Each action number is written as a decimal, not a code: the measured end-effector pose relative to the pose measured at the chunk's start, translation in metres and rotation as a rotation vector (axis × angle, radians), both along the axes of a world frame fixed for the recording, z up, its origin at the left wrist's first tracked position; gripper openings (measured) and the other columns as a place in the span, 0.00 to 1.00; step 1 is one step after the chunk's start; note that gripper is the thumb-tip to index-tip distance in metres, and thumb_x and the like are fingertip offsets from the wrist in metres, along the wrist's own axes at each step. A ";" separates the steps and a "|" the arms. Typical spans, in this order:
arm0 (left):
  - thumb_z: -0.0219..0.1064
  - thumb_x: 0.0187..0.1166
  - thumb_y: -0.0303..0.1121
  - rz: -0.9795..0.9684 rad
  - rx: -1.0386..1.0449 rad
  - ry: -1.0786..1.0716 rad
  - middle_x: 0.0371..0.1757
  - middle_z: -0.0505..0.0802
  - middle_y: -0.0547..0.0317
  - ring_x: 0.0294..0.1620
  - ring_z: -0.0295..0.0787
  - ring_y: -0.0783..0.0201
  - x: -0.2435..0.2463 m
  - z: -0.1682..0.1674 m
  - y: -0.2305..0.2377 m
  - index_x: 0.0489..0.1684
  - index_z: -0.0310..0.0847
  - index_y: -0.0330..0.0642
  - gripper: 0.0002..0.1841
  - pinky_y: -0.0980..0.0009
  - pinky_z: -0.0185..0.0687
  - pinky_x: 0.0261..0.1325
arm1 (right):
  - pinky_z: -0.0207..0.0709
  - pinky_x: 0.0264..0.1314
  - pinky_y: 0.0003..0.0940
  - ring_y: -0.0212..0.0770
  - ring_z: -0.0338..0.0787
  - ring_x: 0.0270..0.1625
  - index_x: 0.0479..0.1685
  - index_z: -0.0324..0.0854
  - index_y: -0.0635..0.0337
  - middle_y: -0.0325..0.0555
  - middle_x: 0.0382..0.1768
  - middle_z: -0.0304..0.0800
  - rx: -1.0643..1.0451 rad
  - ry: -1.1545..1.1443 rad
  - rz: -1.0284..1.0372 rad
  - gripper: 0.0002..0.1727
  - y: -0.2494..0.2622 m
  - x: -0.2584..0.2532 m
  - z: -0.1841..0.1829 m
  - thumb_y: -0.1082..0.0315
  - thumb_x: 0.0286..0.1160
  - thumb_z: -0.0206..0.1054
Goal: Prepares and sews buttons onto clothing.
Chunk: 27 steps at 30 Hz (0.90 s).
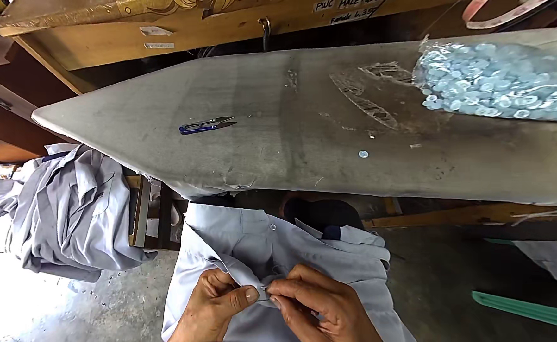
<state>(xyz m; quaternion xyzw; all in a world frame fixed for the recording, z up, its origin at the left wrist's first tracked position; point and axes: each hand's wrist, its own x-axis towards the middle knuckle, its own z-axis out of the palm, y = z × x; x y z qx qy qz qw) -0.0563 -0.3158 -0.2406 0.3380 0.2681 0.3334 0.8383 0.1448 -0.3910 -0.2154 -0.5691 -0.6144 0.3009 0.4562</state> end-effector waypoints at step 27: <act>0.71 0.75 0.21 -0.053 -0.071 -0.119 0.45 0.98 0.56 0.48 0.95 0.69 0.001 -0.001 -0.005 0.46 0.95 0.40 0.09 0.69 0.89 0.60 | 0.75 0.34 0.12 0.22 0.83 0.33 0.36 0.89 0.61 0.40 0.30 0.86 -0.014 0.122 0.041 0.08 0.004 -0.001 -0.008 0.65 0.75 0.74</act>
